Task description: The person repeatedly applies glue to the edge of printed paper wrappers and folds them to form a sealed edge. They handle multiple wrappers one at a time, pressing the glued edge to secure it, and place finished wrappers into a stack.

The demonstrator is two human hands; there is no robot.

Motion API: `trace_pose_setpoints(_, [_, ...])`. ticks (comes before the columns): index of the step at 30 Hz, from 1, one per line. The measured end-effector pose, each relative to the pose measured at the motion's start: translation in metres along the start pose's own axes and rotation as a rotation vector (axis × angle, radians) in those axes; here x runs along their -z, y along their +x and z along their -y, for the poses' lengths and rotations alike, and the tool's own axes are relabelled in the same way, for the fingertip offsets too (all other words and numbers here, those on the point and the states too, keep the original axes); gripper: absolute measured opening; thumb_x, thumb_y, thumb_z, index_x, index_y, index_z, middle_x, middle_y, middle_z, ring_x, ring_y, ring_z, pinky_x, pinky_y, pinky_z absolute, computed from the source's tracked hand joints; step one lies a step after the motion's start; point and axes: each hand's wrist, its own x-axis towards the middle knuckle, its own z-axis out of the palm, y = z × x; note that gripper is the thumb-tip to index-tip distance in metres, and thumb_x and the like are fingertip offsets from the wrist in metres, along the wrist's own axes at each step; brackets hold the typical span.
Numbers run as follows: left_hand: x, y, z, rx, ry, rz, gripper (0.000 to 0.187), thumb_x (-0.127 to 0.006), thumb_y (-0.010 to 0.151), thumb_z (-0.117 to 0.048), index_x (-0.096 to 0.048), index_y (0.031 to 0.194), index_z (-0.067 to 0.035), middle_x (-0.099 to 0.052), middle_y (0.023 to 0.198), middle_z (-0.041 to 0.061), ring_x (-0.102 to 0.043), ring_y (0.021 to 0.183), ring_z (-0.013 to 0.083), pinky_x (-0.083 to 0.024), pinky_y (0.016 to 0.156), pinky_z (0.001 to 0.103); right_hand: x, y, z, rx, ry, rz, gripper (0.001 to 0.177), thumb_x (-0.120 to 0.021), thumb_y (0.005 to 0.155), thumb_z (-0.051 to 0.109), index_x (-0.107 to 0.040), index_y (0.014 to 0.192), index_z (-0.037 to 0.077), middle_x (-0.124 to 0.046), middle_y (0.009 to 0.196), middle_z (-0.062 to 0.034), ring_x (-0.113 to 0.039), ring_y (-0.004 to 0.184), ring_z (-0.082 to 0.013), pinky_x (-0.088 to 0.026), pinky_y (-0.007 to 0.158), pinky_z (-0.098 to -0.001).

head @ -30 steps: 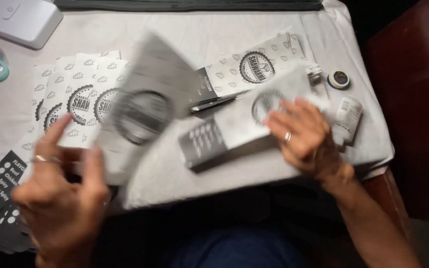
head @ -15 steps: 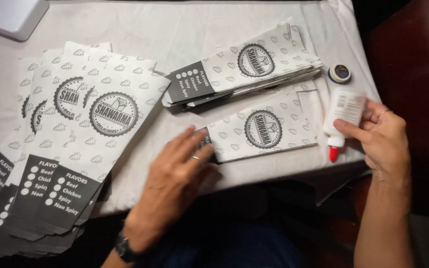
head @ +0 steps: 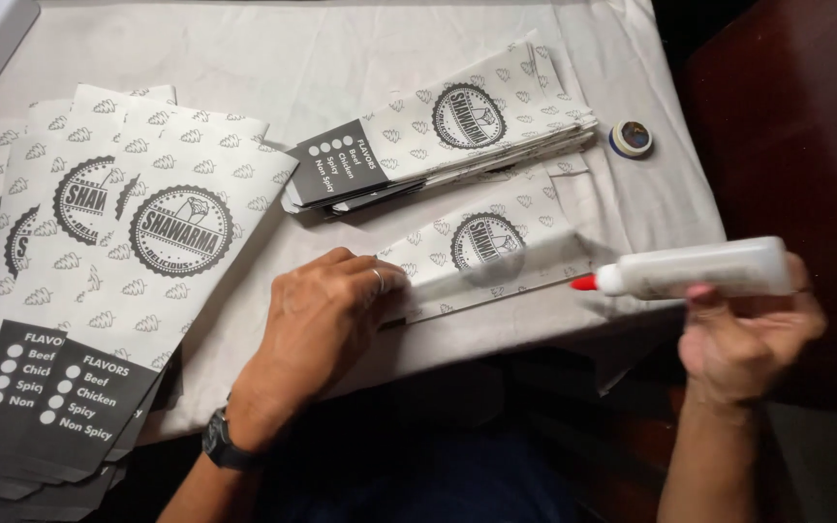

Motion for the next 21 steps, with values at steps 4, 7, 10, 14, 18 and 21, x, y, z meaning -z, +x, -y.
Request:
trace_pose_setpoints(4, [0.005,0.007,0.010,0.088,-0.052,0.043,0.017,-0.061,0.102,-0.028,-0.066,0.091,-0.016,-0.066,0.068,0.008,-0.063,0.059,0.0364,-0.043,0.053,0.049,-0.033,-0.021,0.009,-0.012,-0.097,0.120,0.055,-0.089,0.071,0.006,-0.056,0.115,0.005,-0.059,0.099,-0.0087,-0.063,0.092,-0.0192,-0.059,0.083,-0.0290])
trace_pose_setpoints(7, [0.007,0.012,0.016,0.110,-0.030,0.065,0.019,-0.057,0.106,-0.029,-0.057,0.095,-0.013,-0.061,0.060,0.011,-0.056,0.055,0.0417,-0.039,0.054,0.051,-0.042,-0.021,0.018,-0.066,-0.183,0.216,0.043,-0.091,0.073,0.015,-0.057,0.098,0.007,-0.055,0.082,0.0005,-0.059,0.080,-0.0126,-0.052,0.070,-0.0233])
trace_pose_setpoints(10, [0.006,0.014,0.020,0.156,-0.054,0.076,0.020,-0.058,0.106,-0.030,-0.055,0.096,-0.013,-0.058,0.057,0.013,-0.052,0.054,0.0448,-0.036,0.054,0.051,-0.024,-0.002,0.002,-0.040,-0.140,0.196,0.040,-0.091,0.074,0.012,-0.059,0.097,0.007,-0.056,0.086,0.0000,-0.060,0.084,-0.0140,-0.054,0.073,-0.0247])
trace_pose_setpoints(14, [0.010,0.016,0.022,0.170,-0.104,0.084,0.026,-0.061,0.106,-0.030,-0.052,0.089,-0.012,-0.054,0.055,0.013,-0.047,0.053,0.0432,-0.035,0.054,0.049,0.005,0.022,-0.018,0.055,-0.051,0.162,0.039,-0.092,0.081,0.007,-0.059,0.102,0.006,-0.060,0.097,-0.0031,-0.062,0.096,-0.0156,-0.059,0.089,-0.0298])
trace_pose_setpoints(18, [0.014,0.019,0.021,0.193,-0.134,0.104,0.026,-0.061,0.105,-0.031,-0.053,0.088,-0.012,-0.059,0.060,0.013,-0.051,0.059,0.0451,-0.036,0.056,0.049,0.003,0.022,-0.013,0.081,-0.090,0.163,0.043,-0.095,0.080,0.011,-0.060,0.103,0.004,-0.060,0.096,-0.0043,-0.062,0.094,-0.0164,-0.058,0.086,-0.0293])
trace_pose_setpoints(21, [0.015,0.021,0.022,0.210,-0.131,0.126,0.027,-0.061,0.105,-0.030,-0.053,0.087,-0.011,-0.064,0.065,0.014,-0.056,0.061,0.0454,-0.039,0.058,0.051,-0.013,0.010,-0.004,0.048,-0.063,0.187,0.043,-0.095,0.076,0.010,-0.059,0.100,0.005,-0.059,0.092,-0.0022,-0.061,0.090,-0.0141,-0.057,0.082,-0.0265])
